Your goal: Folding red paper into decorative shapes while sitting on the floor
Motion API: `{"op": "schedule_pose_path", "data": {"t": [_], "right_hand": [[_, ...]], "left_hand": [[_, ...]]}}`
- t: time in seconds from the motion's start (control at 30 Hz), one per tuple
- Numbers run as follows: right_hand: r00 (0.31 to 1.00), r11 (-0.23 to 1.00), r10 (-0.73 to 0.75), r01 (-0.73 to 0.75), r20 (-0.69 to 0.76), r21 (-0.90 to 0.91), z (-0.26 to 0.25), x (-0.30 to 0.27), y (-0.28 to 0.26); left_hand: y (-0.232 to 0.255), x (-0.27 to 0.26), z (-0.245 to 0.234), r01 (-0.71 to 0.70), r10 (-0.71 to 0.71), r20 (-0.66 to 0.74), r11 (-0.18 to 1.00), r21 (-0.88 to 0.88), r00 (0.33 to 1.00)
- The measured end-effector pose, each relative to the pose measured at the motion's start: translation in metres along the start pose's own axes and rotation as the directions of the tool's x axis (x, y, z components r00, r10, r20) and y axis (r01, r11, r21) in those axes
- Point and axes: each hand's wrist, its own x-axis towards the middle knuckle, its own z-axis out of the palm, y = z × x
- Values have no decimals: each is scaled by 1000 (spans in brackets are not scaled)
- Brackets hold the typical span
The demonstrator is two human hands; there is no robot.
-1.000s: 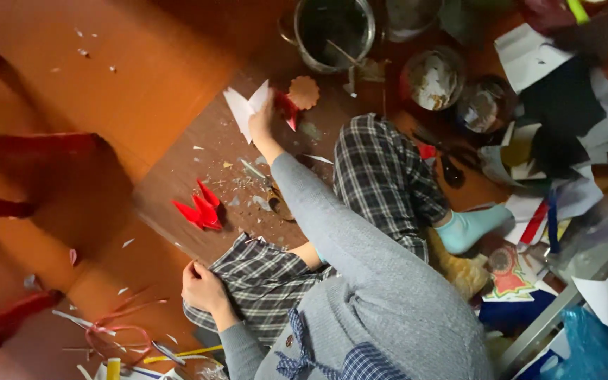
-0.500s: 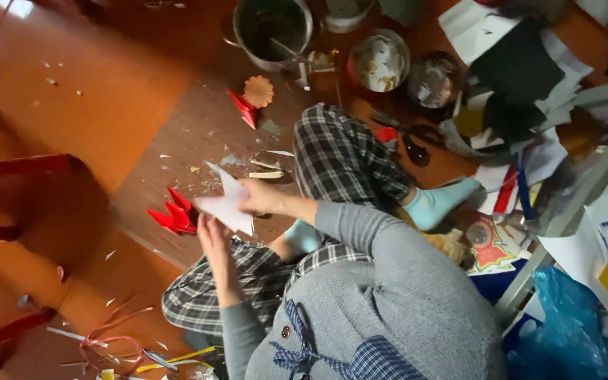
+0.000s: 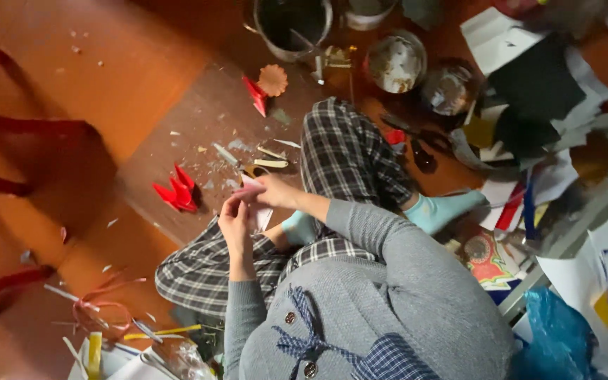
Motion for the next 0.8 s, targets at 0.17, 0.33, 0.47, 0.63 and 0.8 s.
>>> {"op": "schedule_pose_path", "data": {"t": [0.17,0.33,0.47,0.63,0.8], "right_hand": [[969,993,-93,106,-229,46,-78,-3,-73],[839,988,-69,132,-539,79,-170,4,-77],[675,941,183,90,-715,326,-236,-25,-2],[537,958,20,230,-844,169,-329,-131,39],[146,992,128,-15,-981,127,-396,-242,34]], "left_hand": [[-18,4,-84,-126,151,-109,971,205,983],[-66,-1,-155,-86,262,-176,751,654,949],[-78,8,-150,-136,302,-40,537,833,952],[-60,27,-140,-105,186,24,442,891,982],[-53,28,-138,-82,155,12,459,885,988]]}}
